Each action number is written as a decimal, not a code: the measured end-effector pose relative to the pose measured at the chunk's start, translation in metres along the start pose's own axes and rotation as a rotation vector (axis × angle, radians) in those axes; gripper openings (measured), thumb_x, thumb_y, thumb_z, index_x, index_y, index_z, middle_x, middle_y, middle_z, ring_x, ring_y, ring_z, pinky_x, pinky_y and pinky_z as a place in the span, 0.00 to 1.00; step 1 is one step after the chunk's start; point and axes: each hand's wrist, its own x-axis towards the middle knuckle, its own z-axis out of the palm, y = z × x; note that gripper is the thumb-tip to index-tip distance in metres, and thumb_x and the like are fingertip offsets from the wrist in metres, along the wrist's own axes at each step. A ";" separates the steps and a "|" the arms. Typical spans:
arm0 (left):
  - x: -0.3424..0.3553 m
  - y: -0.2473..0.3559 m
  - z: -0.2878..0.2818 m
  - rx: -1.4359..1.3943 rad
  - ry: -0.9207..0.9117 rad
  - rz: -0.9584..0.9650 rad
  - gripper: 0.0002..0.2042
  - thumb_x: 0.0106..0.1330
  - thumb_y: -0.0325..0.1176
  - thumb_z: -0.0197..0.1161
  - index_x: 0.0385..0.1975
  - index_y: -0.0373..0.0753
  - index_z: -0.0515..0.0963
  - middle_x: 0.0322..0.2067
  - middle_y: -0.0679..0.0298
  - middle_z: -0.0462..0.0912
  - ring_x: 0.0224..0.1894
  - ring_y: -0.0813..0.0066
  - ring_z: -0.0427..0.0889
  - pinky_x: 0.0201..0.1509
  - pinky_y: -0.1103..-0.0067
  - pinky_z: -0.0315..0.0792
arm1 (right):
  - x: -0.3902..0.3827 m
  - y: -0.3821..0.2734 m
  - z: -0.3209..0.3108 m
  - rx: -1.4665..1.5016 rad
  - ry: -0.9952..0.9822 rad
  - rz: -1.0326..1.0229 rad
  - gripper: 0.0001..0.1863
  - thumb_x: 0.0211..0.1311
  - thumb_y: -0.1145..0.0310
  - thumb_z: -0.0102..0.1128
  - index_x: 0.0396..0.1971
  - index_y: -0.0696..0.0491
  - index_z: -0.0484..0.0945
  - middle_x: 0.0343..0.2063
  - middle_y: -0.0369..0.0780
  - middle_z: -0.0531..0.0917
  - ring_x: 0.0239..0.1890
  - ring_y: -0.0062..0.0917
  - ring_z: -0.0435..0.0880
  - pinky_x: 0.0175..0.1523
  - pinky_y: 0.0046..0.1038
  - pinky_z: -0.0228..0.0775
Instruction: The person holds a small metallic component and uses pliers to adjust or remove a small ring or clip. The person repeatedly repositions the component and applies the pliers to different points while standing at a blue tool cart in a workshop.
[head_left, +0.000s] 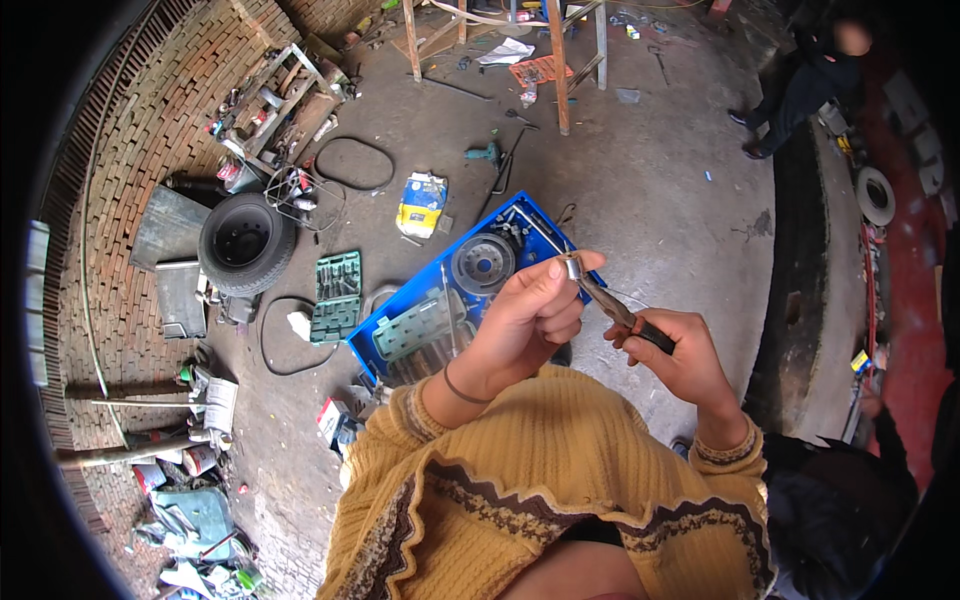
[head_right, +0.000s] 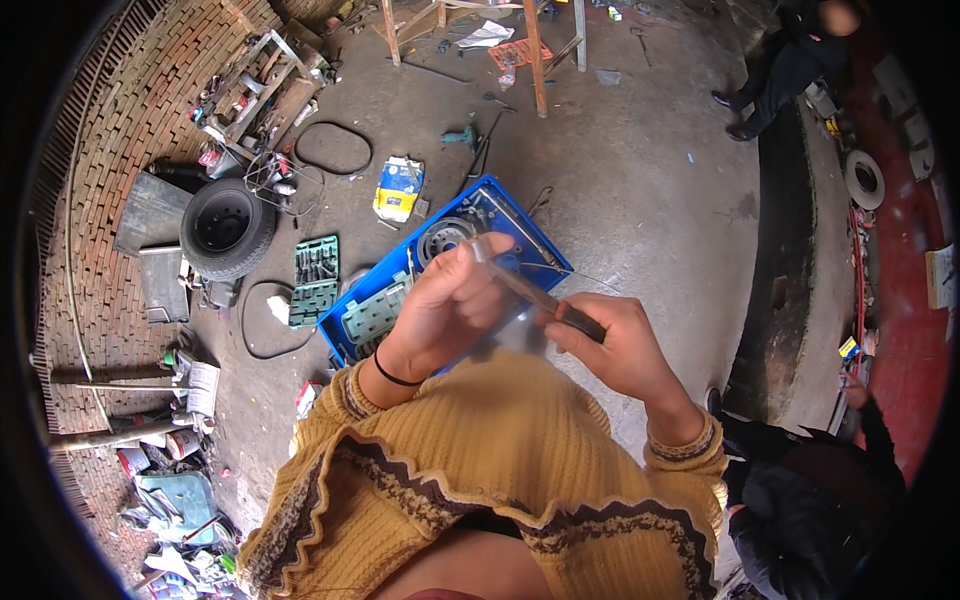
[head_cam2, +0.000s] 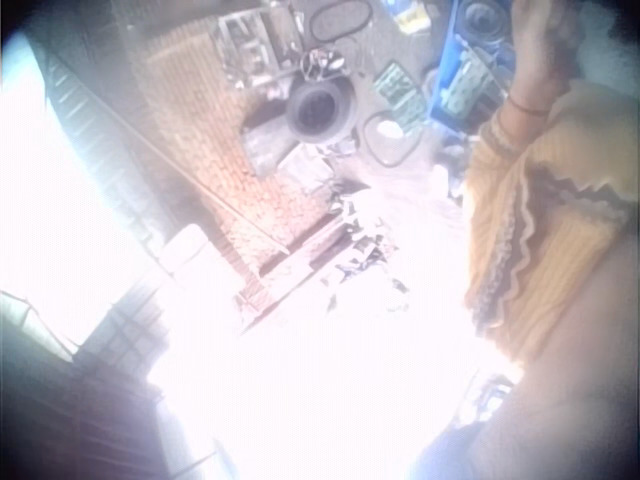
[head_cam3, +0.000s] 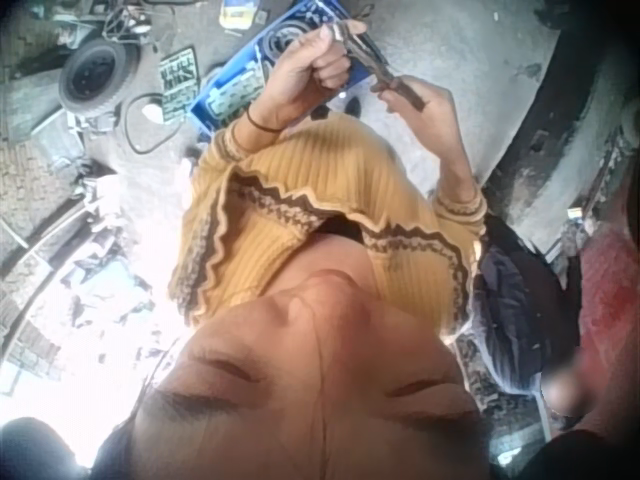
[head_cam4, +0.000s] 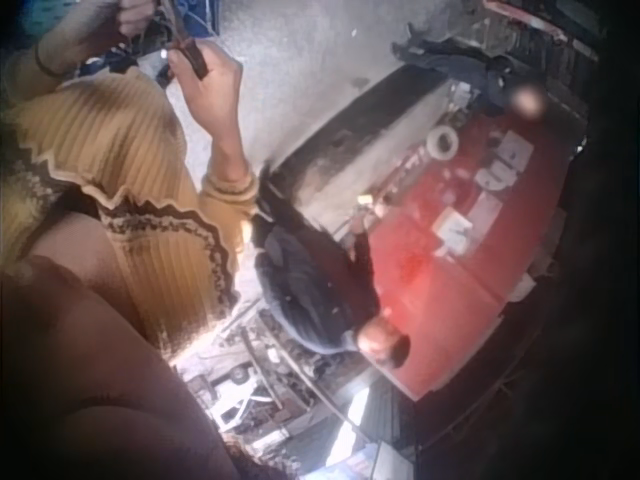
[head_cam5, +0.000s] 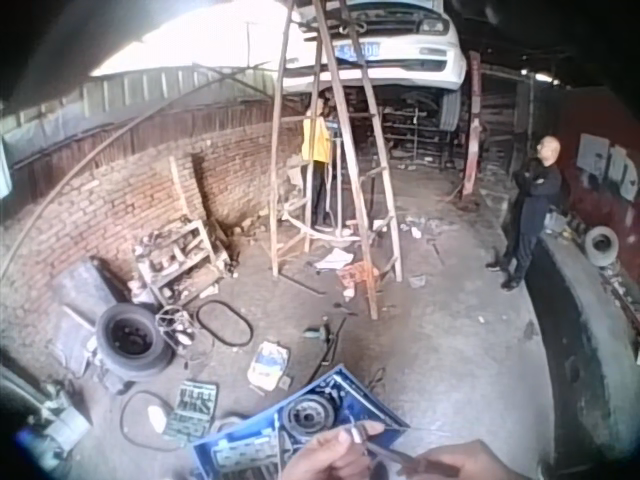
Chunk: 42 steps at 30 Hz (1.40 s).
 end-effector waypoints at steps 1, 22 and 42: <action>0.000 0.000 0.000 0.000 0.005 0.001 0.20 0.75 0.43 0.55 0.56 0.32 0.72 0.17 0.79 0.52 0.18 0.89 0.51 0.22 0.86 0.48 | 0.000 0.001 0.000 0.002 -0.008 0.006 0.07 0.60 0.72 0.66 0.29 0.60 0.81 0.22 0.37 0.84 0.24 0.14 0.79 0.31 0.21 0.69; 0.004 -0.003 -0.005 0.381 0.041 0.441 0.12 0.55 0.27 0.76 0.34 0.38 0.78 0.18 0.80 0.61 0.23 0.90 0.60 0.35 0.86 0.64 | -0.005 0.001 -0.003 0.072 -0.138 0.018 0.12 0.65 0.66 0.62 0.33 0.62 0.82 0.29 0.39 0.86 0.27 0.16 0.80 0.33 0.20 0.73; -0.002 0.010 -0.004 0.821 -0.008 0.683 0.15 0.53 0.21 0.76 0.38 0.35 0.79 0.18 0.80 0.56 0.22 0.92 0.57 0.31 0.88 0.62 | 0.000 0.002 -0.003 0.018 -0.084 -0.060 0.09 0.61 0.68 0.66 0.35 0.59 0.84 0.26 0.37 0.84 0.27 0.16 0.79 0.34 0.21 0.70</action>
